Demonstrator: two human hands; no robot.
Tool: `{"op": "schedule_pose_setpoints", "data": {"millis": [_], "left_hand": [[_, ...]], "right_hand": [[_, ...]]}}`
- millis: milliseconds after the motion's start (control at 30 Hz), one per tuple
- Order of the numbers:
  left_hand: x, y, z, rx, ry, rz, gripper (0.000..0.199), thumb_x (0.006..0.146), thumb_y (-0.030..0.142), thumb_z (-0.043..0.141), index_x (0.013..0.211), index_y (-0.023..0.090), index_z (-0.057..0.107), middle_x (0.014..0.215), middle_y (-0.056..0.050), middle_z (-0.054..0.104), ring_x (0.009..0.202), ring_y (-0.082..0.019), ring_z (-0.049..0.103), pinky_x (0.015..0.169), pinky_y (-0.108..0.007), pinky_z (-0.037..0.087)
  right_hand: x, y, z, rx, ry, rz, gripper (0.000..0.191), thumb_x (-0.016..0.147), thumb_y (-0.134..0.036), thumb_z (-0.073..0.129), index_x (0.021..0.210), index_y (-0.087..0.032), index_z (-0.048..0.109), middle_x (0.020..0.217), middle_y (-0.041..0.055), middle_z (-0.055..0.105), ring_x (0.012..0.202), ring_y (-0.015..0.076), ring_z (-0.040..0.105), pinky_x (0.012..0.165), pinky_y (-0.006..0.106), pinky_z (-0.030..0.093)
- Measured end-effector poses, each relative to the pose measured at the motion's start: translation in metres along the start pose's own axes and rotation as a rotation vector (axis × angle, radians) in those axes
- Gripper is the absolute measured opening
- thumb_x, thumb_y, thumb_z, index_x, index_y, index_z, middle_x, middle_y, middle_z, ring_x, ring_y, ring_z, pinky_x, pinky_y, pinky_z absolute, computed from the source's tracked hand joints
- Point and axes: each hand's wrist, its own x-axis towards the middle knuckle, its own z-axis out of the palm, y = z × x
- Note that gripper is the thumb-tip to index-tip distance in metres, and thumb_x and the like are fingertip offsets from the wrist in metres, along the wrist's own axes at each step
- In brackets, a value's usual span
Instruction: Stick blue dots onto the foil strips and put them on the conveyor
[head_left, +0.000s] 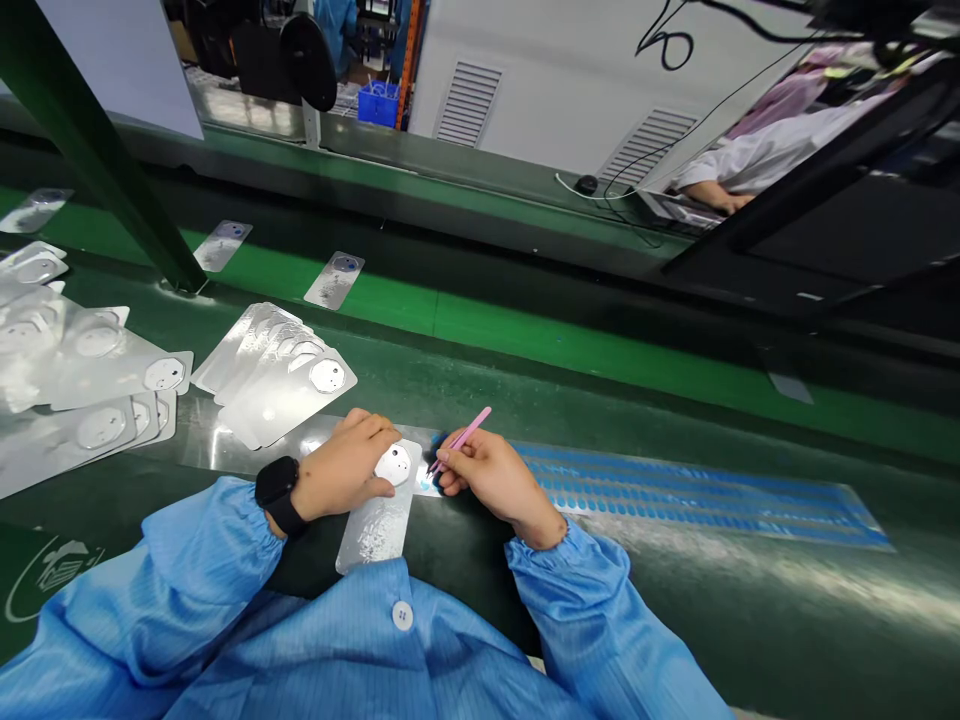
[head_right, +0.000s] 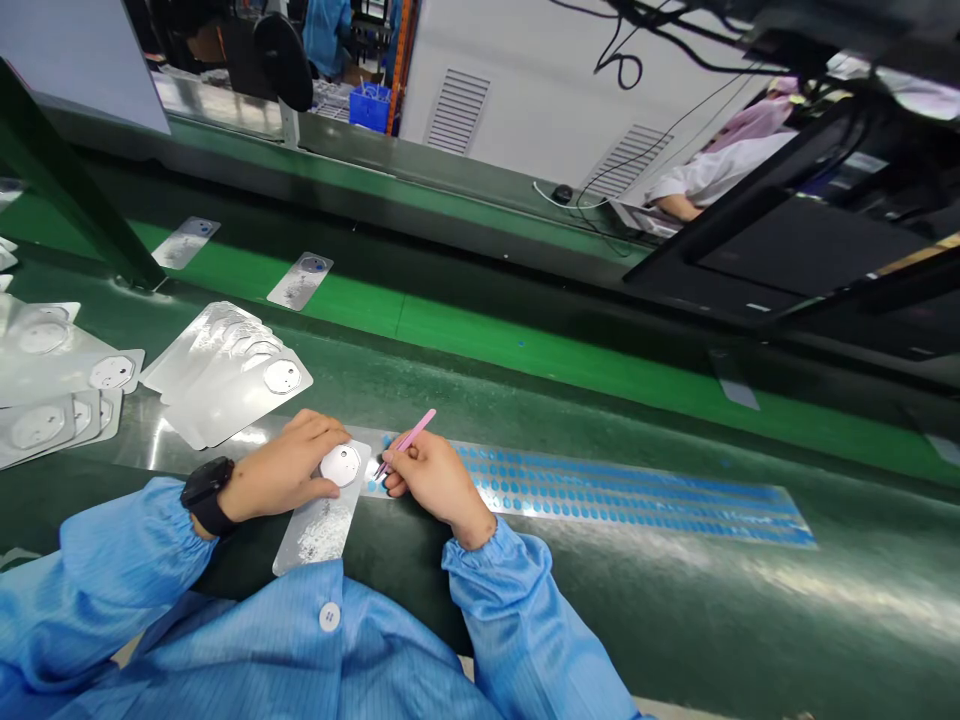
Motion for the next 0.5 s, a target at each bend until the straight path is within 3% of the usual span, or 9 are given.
{"op": "schedule_pose_setpoints", "data": {"millis": [300, 500], "left_hand": [[0.001, 0.002, 0.0, 0.028, -0.026, -0.004, 0.05, 0.068, 0.026, 0.078, 0.113, 0.021, 0.058, 0.114, -0.007, 0.059, 0.11, -0.029, 0.046, 0.097, -0.044, 0.04], [0.001, 0.004, 0.0, 0.026, -0.047, -0.03, 0.053, 0.067, 0.025, 0.079, 0.114, 0.02, 0.056, 0.115, -0.008, 0.058, 0.112, -0.029, 0.045, 0.096, -0.045, 0.04]], "right_hand": [[-0.005, -0.015, 0.006, -0.043, 0.017, 0.042, 0.014, 0.075, -0.025, 0.067, 0.068, -0.016, 0.058, 0.054, -0.0006, 0.064, 0.045, 0.0108, 0.059, 0.044, 0.021, 0.049], [-0.005, -0.011, 0.005, 0.002, 0.037, 0.03, 0.024, 0.073, -0.036, 0.069, 0.064, -0.016, 0.057, 0.051, -0.0011, 0.061, 0.042, 0.0102, 0.057, 0.043, 0.021, 0.047]]}}
